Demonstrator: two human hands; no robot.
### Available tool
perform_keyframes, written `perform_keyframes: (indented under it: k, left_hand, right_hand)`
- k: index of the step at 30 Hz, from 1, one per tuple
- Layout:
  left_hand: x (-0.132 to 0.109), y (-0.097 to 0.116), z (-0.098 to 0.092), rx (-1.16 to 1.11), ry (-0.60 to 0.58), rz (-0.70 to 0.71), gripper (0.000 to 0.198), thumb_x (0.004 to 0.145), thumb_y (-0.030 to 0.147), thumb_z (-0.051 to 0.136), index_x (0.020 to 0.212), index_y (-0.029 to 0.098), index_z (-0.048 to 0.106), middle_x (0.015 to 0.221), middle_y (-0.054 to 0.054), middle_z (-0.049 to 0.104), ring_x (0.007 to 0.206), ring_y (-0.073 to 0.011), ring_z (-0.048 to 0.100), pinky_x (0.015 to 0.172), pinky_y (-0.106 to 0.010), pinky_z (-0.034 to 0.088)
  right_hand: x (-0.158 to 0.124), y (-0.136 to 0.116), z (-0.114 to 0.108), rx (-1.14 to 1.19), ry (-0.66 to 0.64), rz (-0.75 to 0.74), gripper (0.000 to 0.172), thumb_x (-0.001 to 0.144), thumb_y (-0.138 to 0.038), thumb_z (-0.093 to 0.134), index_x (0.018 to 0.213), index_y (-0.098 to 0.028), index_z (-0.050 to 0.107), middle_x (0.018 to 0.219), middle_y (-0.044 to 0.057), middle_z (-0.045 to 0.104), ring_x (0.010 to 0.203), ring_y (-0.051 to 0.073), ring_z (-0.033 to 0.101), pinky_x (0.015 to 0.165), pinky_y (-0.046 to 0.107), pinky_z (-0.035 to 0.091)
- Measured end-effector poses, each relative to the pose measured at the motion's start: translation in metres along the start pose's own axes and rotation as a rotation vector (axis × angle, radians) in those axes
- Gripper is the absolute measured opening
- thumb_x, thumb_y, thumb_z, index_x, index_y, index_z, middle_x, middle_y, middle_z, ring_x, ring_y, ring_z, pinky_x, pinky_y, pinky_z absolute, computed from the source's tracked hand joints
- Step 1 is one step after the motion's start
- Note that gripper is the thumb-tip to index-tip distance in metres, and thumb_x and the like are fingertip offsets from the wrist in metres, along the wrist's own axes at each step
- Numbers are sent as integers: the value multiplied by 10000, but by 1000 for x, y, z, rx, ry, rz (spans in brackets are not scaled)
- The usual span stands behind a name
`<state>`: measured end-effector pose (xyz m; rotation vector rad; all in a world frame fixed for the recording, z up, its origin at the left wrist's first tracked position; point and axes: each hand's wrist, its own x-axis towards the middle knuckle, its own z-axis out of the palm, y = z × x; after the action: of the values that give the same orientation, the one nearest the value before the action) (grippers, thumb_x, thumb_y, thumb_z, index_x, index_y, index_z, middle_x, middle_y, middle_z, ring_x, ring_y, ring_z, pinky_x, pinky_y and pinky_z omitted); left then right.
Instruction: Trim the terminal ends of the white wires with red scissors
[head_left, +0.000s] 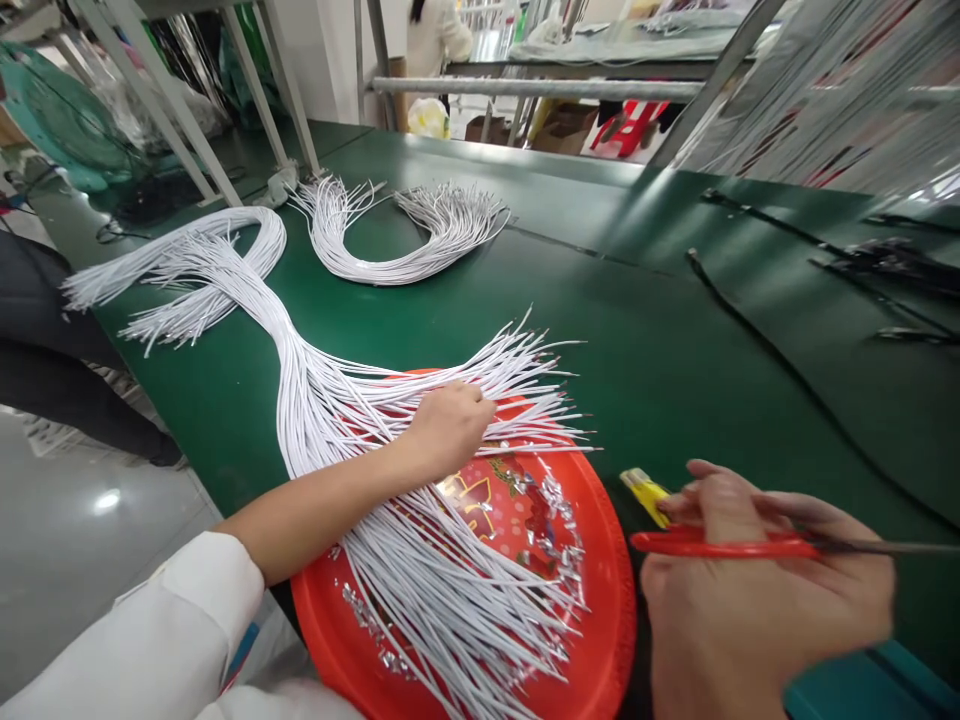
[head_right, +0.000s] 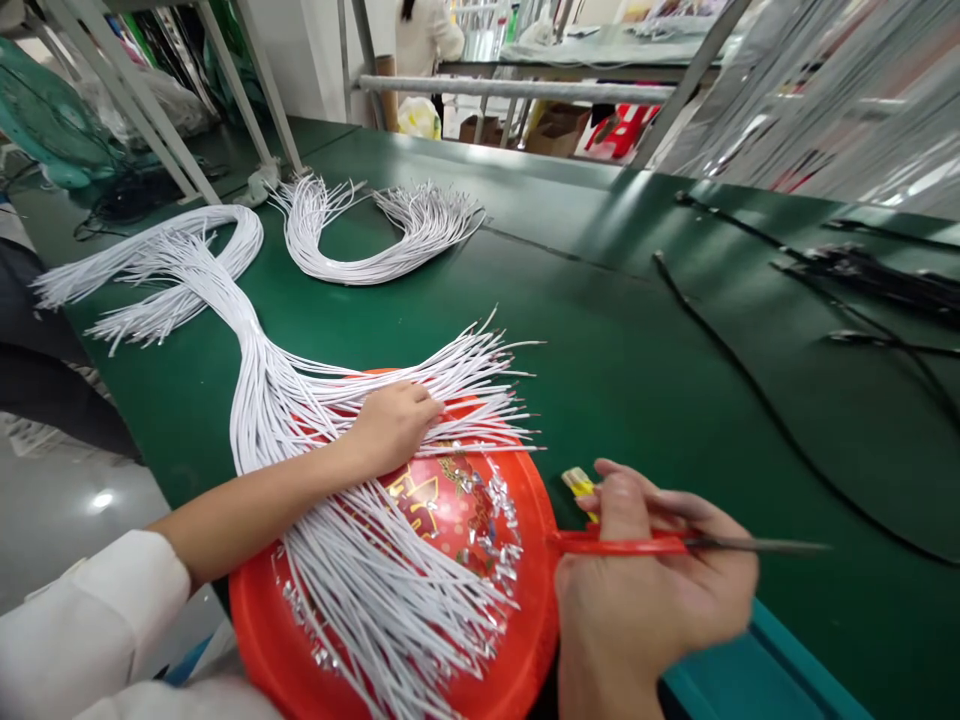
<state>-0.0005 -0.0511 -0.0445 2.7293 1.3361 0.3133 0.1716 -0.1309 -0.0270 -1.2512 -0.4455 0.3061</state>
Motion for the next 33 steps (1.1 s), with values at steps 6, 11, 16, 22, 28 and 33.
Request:
perform_keyframes:
  k: [6,11,16,22,28,33]
  left_hand:
    - [-11,21,-4,-160,14,222,272,919,253,399,964,126,636,1031,-107,622,923,-191,551,829,-319,436]
    - [-31,44,-2,-318,-479,472,308,859,426,519,868,155,665,795,-52,669,730,-159,604,620,-253,438]
    - [-32,43,-3,-317,-663,516,212,857,306,531,913,167,680,886,-52,695,798,-179,624,600,-267,430]
    - [-29,30,-20,-264,-771,556,239,776,148,550,981,182,669,981,-59,685,850,-186,616,643,-264,431]
    - [-24,26,-29,-322,-693,343,239,737,66,493,854,166,675,803,-44,688,712,-161,594,566,-240,374]
    - [-18,26,-26,-844,-563,26,213,833,224,536,983,162,673,896,-20,703,776,-109,615,665,-185,421]
  right_hand:
    - [4,-23,-7,7,14,-37,248,560,-101,676,731,-219,540,606,-36,635,537,152,588,501,283,452]
    - [4,-27,-9,22,-15,-7,273,580,-107,690,785,-214,544,636,-29,657,555,145,595,524,270,469]
    - [1,-27,-8,37,-54,23,262,591,-125,714,769,-204,538,661,-15,674,516,122,573,530,259,466]
    - [0,-28,-8,28,-82,49,246,594,-136,720,758,-201,549,662,-11,678,517,117,573,529,251,462]
    - [0,-27,-8,9,-78,57,247,589,-139,720,757,-206,552,669,-17,679,514,122,571,547,273,466]
    - [2,-25,-6,-7,-84,59,249,593,-138,720,768,-210,558,670,-17,675,523,117,571,557,264,467]
